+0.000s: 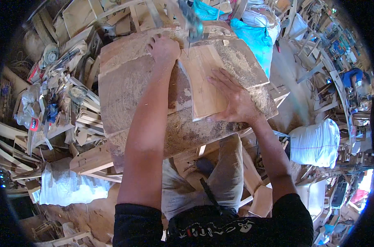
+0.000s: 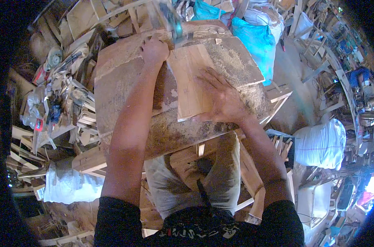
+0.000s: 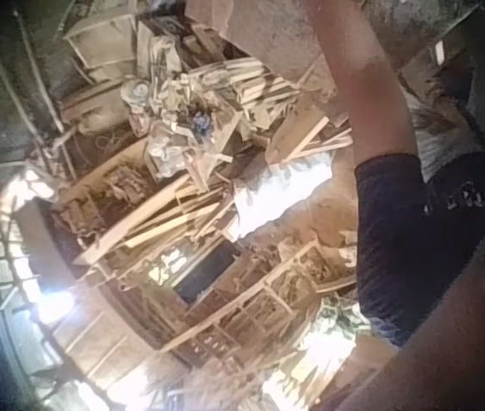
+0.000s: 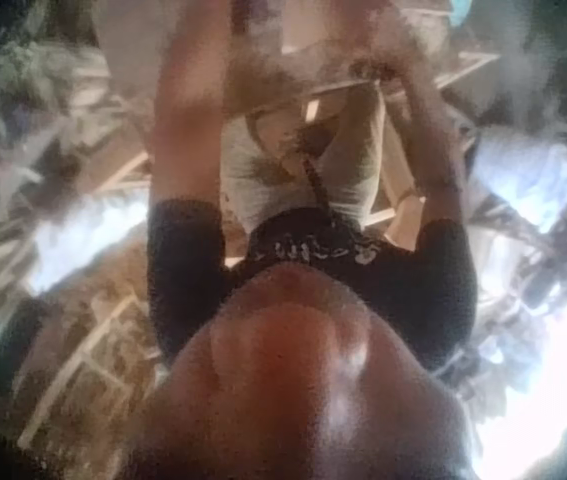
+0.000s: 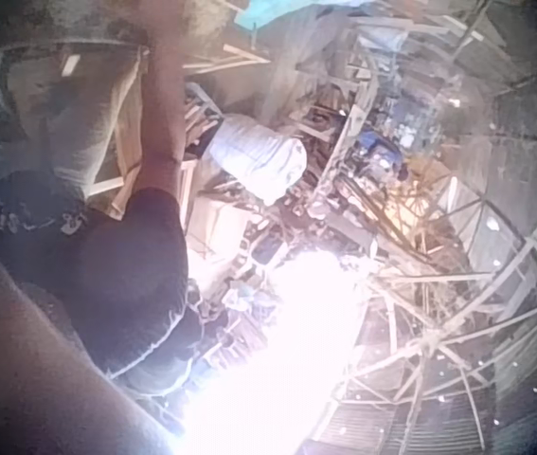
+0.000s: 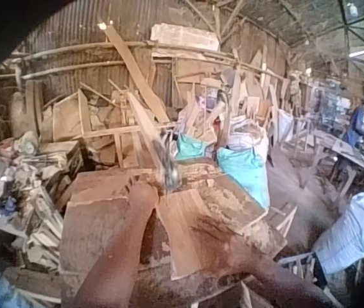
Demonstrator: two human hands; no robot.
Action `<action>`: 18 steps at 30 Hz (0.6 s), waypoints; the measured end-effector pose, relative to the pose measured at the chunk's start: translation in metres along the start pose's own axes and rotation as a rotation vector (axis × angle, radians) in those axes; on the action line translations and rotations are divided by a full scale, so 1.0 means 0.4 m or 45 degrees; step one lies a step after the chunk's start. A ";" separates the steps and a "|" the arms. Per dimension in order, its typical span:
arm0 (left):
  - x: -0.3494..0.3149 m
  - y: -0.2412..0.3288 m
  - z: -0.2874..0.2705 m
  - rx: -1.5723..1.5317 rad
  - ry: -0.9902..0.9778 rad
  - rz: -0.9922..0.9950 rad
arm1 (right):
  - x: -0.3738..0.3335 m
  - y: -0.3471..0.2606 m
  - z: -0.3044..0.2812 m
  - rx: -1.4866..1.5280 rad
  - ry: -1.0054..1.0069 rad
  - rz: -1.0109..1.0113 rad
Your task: The person uses a power saw to cut curved shapes into small wooden boards, handling one board at a time and positioning it on a workbench.
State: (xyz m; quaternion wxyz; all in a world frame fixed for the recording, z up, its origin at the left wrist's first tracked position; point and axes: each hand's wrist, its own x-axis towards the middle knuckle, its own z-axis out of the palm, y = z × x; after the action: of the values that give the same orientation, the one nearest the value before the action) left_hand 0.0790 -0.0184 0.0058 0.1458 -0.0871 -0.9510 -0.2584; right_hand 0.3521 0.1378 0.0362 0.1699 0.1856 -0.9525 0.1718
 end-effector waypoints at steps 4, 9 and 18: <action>0.004 0.000 -0.006 -0.008 -0.044 -0.007 | 0.006 0.000 0.003 0.011 0.019 -0.016; 0.010 0.001 0.003 0.033 -0.010 -0.021 | 0.011 -0.004 -0.002 0.014 0.030 -0.017; 0.009 -0.013 -0.003 -0.045 0.018 -0.025 | 0.016 -0.010 0.013 -0.006 0.034 -0.017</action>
State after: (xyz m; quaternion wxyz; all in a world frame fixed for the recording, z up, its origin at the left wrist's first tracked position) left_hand 0.0746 -0.0230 0.0057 0.1485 -0.0785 -0.9460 -0.2774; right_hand 0.3468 0.1305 0.0351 0.1842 0.1893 -0.9493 0.1708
